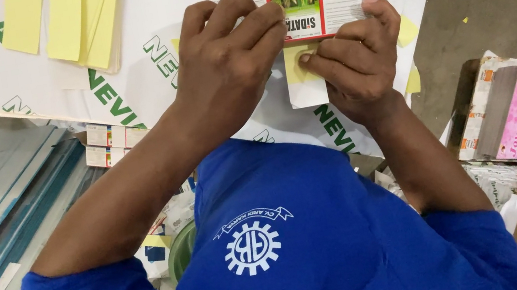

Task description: Manually pack and seal product boxes using paper strips at a production workbench.

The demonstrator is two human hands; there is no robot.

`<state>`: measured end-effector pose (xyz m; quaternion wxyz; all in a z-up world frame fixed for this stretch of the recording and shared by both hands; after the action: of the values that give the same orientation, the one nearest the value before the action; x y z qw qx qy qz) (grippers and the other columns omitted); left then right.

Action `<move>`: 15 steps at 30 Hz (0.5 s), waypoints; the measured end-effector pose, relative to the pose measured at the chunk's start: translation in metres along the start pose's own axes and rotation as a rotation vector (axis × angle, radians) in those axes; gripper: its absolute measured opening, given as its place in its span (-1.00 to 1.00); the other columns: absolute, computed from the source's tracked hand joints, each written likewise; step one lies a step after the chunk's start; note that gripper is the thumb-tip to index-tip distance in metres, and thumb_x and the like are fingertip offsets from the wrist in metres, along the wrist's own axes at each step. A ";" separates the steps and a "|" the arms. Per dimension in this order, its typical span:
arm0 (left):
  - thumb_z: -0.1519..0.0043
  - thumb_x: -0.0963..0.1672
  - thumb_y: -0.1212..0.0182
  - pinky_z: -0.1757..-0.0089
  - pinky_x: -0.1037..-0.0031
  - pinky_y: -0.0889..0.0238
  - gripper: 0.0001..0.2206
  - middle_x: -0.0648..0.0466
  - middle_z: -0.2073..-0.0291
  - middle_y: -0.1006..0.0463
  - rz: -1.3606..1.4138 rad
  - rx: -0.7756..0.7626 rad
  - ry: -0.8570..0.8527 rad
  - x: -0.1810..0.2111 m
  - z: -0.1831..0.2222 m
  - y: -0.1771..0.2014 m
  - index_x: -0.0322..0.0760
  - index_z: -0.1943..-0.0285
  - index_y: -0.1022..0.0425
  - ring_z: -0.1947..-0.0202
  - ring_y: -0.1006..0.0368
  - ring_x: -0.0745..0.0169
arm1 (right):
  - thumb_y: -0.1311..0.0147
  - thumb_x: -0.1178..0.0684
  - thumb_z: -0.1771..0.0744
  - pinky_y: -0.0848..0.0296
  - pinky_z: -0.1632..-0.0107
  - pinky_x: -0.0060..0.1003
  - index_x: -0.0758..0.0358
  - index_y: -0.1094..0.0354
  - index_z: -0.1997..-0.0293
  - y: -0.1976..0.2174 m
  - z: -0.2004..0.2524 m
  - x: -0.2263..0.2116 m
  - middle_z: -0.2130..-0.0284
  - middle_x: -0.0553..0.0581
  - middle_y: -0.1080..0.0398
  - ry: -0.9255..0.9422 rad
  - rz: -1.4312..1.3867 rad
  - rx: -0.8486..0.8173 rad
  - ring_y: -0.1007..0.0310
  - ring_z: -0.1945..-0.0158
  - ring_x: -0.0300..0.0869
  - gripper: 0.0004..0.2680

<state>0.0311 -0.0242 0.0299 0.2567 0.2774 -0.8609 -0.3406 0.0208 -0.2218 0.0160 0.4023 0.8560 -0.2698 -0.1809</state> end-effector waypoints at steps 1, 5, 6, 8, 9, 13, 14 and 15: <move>-0.25 -0.24 -0.37 -0.11 0.26 -0.21 -0.85 0.07 -0.10 -0.59 -0.002 0.003 0.000 -0.001 0.000 0.000 -0.37 0.02 -0.60 -0.15 -0.44 0.14 | -0.37 0.19 -0.37 -0.15 -0.35 0.04 0.14 -0.63 0.19 -0.001 0.000 0.001 0.28 -0.05 -0.43 0.003 0.001 0.000 -0.34 0.08 -0.16 -0.96; -0.26 -0.23 -0.37 -0.10 0.25 -0.20 -0.86 0.07 -0.11 -0.59 -0.007 0.013 -0.006 -0.001 0.002 -0.002 -0.36 0.03 -0.60 -0.14 -0.44 0.16 | -0.42 0.18 -0.36 -0.13 -0.38 0.06 0.12 -0.62 0.20 -0.001 0.004 0.003 0.29 -0.07 -0.42 0.026 -0.034 0.001 -0.36 0.09 -0.16 -0.94; -0.27 -0.23 -0.37 -0.10 0.24 -0.20 -0.86 0.07 -0.10 -0.59 -0.007 0.017 -0.009 -0.001 0.002 -0.002 -0.36 0.03 -0.59 -0.14 -0.44 0.16 | -0.43 0.19 -0.36 -0.12 -0.39 0.07 0.12 -0.61 0.21 -0.001 0.005 0.004 0.29 -0.07 -0.42 0.029 -0.046 0.000 -0.37 0.09 -0.16 -0.93; -0.26 -0.24 -0.36 -0.10 0.24 -0.20 -0.86 0.06 -0.10 -0.59 -0.002 0.020 -0.007 -0.001 0.002 -0.002 -0.36 0.03 -0.59 -0.14 -0.44 0.15 | -0.41 0.21 -0.36 -0.12 -0.40 0.09 0.12 -0.61 0.20 0.003 0.001 -0.001 0.29 -0.06 -0.42 0.026 -0.040 -0.022 -0.39 0.08 -0.15 -0.93; -0.26 -0.24 -0.35 -0.10 0.23 -0.20 -0.86 0.06 -0.10 -0.59 0.005 0.020 -0.006 -0.001 0.002 -0.002 -0.37 0.03 -0.59 -0.14 -0.44 0.15 | -0.39 0.23 -0.36 -0.11 -0.42 0.11 0.13 -0.61 0.20 0.004 0.000 -0.003 0.29 -0.04 -0.41 0.020 -0.034 -0.042 -0.41 0.07 -0.14 -0.92; -0.24 -0.24 -0.33 -0.09 0.22 -0.20 -0.85 0.07 -0.12 -0.58 0.012 0.027 -0.003 -0.001 0.000 0.001 -0.37 0.03 -0.59 -0.13 -0.44 0.13 | -0.31 0.29 -0.36 -0.11 -0.42 0.17 0.16 -0.57 0.14 0.031 -0.009 -0.006 0.20 0.03 -0.47 0.001 -0.017 -0.072 -0.47 0.00 -0.09 -0.89; -0.23 -0.24 -0.32 -0.10 0.22 -0.19 -0.85 0.06 -0.13 -0.57 0.004 0.024 -0.006 -0.001 0.001 0.002 -0.37 0.03 -0.59 -0.13 -0.43 0.13 | -0.22 0.34 -0.34 -0.15 -0.40 0.18 0.21 -0.53 0.12 0.039 -0.015 -0.002 0.17 0.08 -0.49 -0.041 -0.021 -0.046 -0.50 -0.02 -0.05 -0.87; -0.23 -0.24 -0.32 -0.10 0.23 -0.19 -0.84 0.06 -0.13 -0.57 -0.004 0.020 -0.010 -0.001 0.001 0.002 -0.37 0.03 -0.59 -0.13 -0.43 0.13 | -0.14 0.38 -0.32 -0.19 -0.38 0.19 0.25 -0.49 0.10 0.048 -0.020 0.003 0.14 0.13 -0.51 -0.083 -0.026 -0.021 -0.52 -0.05 -0.01 -0.84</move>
<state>0.0306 -0.0225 0.0304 0.2489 0.2798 -0.8650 -0.3339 0.0187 -0.2379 0.0657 0.3973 0.8469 -0.2732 -0.2241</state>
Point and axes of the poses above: each hand's wrist, its own z-axis away from the middle knuckle, its own y-axis out of the back of the hand, x = y × z, the point moved 5 cm from there along -z, towards the middle knuckle
